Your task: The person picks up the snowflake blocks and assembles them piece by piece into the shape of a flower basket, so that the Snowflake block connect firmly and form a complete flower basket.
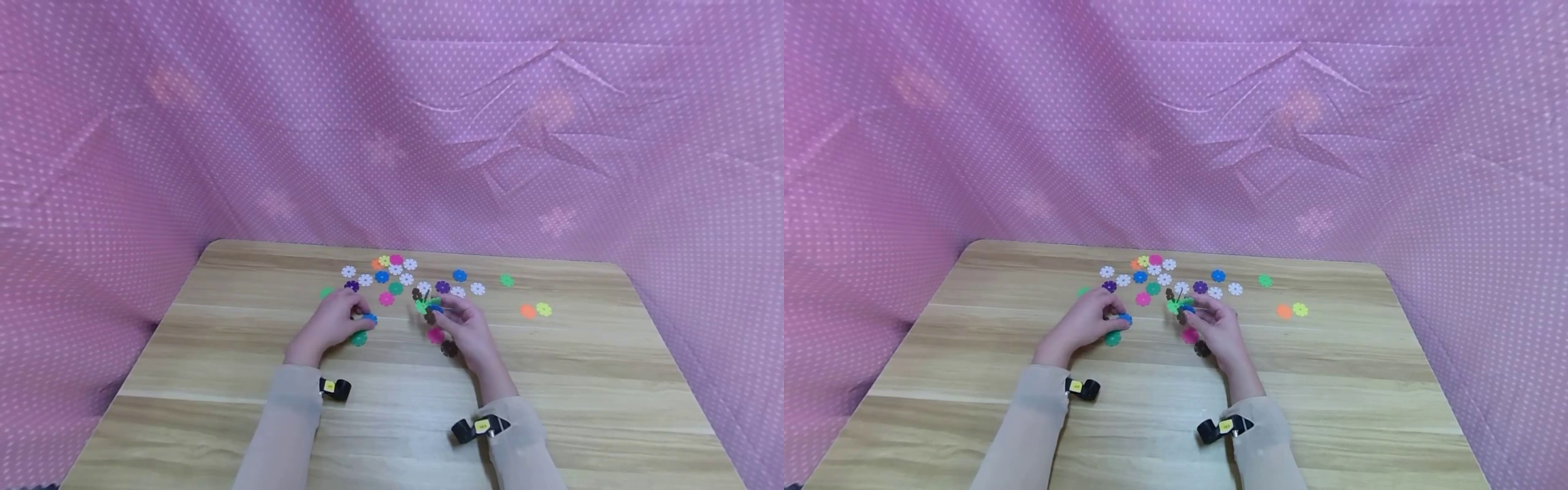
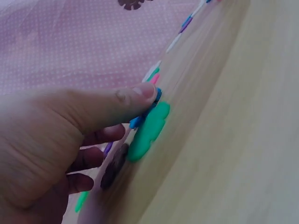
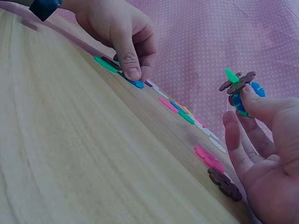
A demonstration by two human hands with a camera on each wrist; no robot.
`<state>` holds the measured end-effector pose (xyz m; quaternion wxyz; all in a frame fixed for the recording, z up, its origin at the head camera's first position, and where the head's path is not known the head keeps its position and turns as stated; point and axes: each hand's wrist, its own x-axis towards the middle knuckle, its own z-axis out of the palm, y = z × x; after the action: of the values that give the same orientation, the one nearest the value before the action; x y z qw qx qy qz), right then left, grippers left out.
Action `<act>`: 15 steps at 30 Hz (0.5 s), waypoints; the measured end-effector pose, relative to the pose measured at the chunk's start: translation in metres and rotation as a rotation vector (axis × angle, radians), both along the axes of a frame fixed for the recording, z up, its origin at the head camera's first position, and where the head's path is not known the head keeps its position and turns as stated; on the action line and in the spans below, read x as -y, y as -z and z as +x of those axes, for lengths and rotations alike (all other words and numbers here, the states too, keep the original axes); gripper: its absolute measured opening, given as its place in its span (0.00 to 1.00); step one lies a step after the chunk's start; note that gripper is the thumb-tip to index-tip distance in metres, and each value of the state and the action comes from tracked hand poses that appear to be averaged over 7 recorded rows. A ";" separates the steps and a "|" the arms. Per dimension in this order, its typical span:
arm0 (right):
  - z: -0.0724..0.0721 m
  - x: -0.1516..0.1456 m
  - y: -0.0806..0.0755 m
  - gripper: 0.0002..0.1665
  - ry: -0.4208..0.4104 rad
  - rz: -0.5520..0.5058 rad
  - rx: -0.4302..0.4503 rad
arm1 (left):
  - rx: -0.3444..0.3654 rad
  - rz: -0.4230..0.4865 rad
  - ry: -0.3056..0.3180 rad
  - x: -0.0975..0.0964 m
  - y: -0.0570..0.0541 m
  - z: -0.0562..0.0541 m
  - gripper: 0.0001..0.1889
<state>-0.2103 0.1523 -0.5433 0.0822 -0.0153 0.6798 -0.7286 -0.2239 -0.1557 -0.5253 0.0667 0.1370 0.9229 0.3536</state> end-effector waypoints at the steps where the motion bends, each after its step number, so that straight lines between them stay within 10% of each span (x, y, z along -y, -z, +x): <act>1: 0.000 0.000 0.000 0.25 -0.002 0.003 0.000 | 0.008 0.015 -0.002 -0.002 0.000 0.000 0.10; 15: 0.000 0.000 -0.001 0.26 -0.009 0.014 -0.014 | -0.061 0.368 -0.047 -0.033 -0.018 0.004 0.08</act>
<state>-0.2102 0.1523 -0.5422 0.0808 -0.0230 0.6853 -0.7234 -0.2197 -0.1224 -0.5069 0.0043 0.1358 0.8472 0.5136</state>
